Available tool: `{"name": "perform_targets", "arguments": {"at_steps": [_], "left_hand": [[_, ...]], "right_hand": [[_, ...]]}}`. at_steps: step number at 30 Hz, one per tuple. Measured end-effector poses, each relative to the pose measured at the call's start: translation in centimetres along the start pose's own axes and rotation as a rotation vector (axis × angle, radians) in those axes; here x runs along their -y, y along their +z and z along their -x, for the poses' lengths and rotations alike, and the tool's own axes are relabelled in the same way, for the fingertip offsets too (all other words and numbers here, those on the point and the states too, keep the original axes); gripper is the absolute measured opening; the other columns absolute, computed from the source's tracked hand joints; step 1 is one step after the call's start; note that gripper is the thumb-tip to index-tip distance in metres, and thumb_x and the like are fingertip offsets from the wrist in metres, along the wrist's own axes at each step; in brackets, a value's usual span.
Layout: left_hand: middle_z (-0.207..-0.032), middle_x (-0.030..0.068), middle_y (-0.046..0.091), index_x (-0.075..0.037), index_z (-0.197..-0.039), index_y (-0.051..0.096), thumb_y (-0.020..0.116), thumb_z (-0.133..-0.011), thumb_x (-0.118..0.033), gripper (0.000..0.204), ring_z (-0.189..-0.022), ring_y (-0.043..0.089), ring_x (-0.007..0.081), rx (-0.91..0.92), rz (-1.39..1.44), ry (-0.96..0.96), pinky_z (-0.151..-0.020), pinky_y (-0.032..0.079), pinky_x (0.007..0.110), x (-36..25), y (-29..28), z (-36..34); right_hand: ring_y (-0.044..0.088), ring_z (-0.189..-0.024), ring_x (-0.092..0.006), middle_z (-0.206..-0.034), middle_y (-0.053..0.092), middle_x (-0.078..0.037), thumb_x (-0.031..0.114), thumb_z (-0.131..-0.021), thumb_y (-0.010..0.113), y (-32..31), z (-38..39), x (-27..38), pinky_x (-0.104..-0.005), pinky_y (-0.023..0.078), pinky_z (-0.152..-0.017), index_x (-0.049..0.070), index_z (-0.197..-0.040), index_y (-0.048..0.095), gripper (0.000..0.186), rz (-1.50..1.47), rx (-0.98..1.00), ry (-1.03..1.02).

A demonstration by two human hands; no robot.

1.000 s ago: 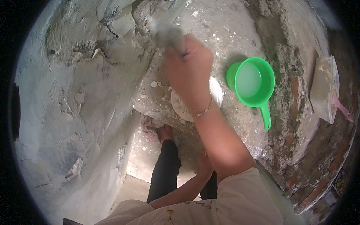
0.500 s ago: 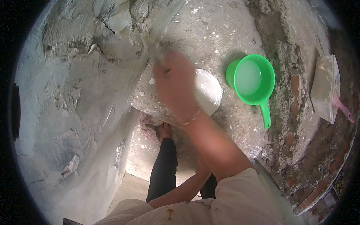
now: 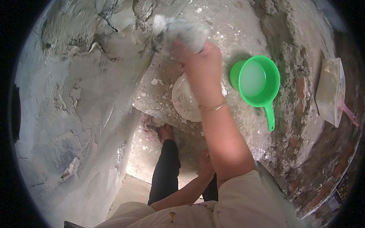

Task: The person prepares plaster in a container and applies it to a wall using a spatula.

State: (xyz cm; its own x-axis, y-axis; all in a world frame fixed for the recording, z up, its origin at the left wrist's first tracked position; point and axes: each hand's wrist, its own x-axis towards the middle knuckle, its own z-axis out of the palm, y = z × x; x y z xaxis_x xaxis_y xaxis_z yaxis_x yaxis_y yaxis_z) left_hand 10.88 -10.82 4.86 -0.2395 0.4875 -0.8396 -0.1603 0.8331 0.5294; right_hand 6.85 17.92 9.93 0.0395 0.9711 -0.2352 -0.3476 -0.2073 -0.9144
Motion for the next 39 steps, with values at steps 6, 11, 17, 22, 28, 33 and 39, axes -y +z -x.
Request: {"name": "perform_targets", "arguments": {"at_steps": [6, 11, 17, 22, 28, 33, 39], "left_hand": [[-0.088, 0.0133, 0.068, 0.006, -0.1, 0.065, 0.061, -0.085, -0.013, 0.024, -0.081, 0.065, 0.0171, 0.181, -0.213, -0.029, -0.069, 0.051, 0.033, 0.6, 0.1, -0.6], [-0.079, 0.0102, 0.065, -0.001, -0.084, 0.063, 0.058, -0.086, -0.012, 0.013, -0.071, 0.063, 0.0199, 0.117, -0.724, 0.565, -0.062, 0.048, 0.033, 7.0, 0.5, -1.9], [-0.069, 0.0098, 0.063, -0.002, -0.077, 0.062, 0.059, -0.086, -0.011, 0.013, -0.063, 0.061, 0.0217, 0.226, -0.322, 0.315, -0.058, 0.047, 0.032, 2.3, 1.1, -1.3], [-0.071, 0.0115, 0.066, 0.004, -0.082, 0.065, 0.066, -0.082, -0.012, 0.016, -0.068, 0.064, 0.0168, 0.244, 0.359, -0.028, -0.058, 0.047, 0.033, 4.6, 0.6, -1.6], [-0.072, 0.0129, 0.066, 0.004, -0.085, 0.065, 0.067, -0.083, -0.018, 0.023, -0.073, 0.066, 0.02, 0.154, 0.46, -0.105, -0.065, 0.05, 0.034, 7.0, 1.2, -1.3], [-0.074, 0.013, 0.066, 0.004, -0.089, 0.064, 0.064, -0.086, -0.024, 0.029, -0.077, 0.067, 0.0286, -0.004, -0.257, 0.276, -0.07, 0.051, 0.036, 2.4, 0.8, -0.7], [-0.076, 0.0147, 0.066, 0.004, -0.092, 0.063, 0.064, -0.086, -0.025, 0.03, -0.077, 0.066, 0.033, -0.048, -0.314, 0.243, -0.071, 0.051, 0.037, 3.8, 0.9, -1.4]], "right_hand": [[0.063, -0.083, -0.0142, -0.096, 0.068, -0.005, 0.015, -0.084, 0.074, -0.4, -7.3, -3.8, -0.0249, 0.044, -0.059, 0.005, -0.105, 0.063, 0.026, -0.452, 0.026, 0.336], [0.06, -0.089, -0.0181, -0.099, 0.065, -0.006, 0.016, -0.078, 0.08, 0.8, -8.9, -8.1, -0.0305, 0.045, -0.066, 0.003, -0.109, 0.06, 0.039, -0.429, 0.005, 0.441], [0.06, -0.086, -0.0171, -0.098, 0.065, -0.006, 0.015, -0.079, 0.077, -1.2, -7.3, -7.8, -0.0342, 0.046, -0.067, 0.006, -0.11, 0.061, 0.035, -0.322, -0.096, 0.534], [0.061, -0.08, -0.0148, -0.093, 0.067, -0.004, 0.014, -0.084, 0.07, -2.8, -4.2, -7.0, -0.0342, 0.047, -0.066, 0.007, -0.103, 0.068, 0.02, 0.004, -0.181, 0.466], [0.061, -0.071, -0.0213, -0.083, 0.066, -0.007, 0.008, -0.082, 0.065, -1.5, -5.3, -3.0, -0.038, 0.049, -0.063, 0.004, -0.104, 0.068, 0.023, 0.471, -0.239, -0.315], [0.061, -0.069, -0.0321, -0.083, 0.064, -0.014, 0.005, -0.077, 0.063, 4.9, -3.0, -5.0, -0.0403, 0.051, -0.066, 0.0, -0.102, 0.066, 0.026, 0.958, -0.291, -0.86], [0.063, -0.07, -0.0255, -0.087, 0.065, -0.014, 0.004, -0.081, 0.061, 3.1, 2.0, -4.1, -0.0337, 0.049, -0.061, 0.0, -0.104, 0.067, 0.024, 0.762, -0.136, -0.679]]}}
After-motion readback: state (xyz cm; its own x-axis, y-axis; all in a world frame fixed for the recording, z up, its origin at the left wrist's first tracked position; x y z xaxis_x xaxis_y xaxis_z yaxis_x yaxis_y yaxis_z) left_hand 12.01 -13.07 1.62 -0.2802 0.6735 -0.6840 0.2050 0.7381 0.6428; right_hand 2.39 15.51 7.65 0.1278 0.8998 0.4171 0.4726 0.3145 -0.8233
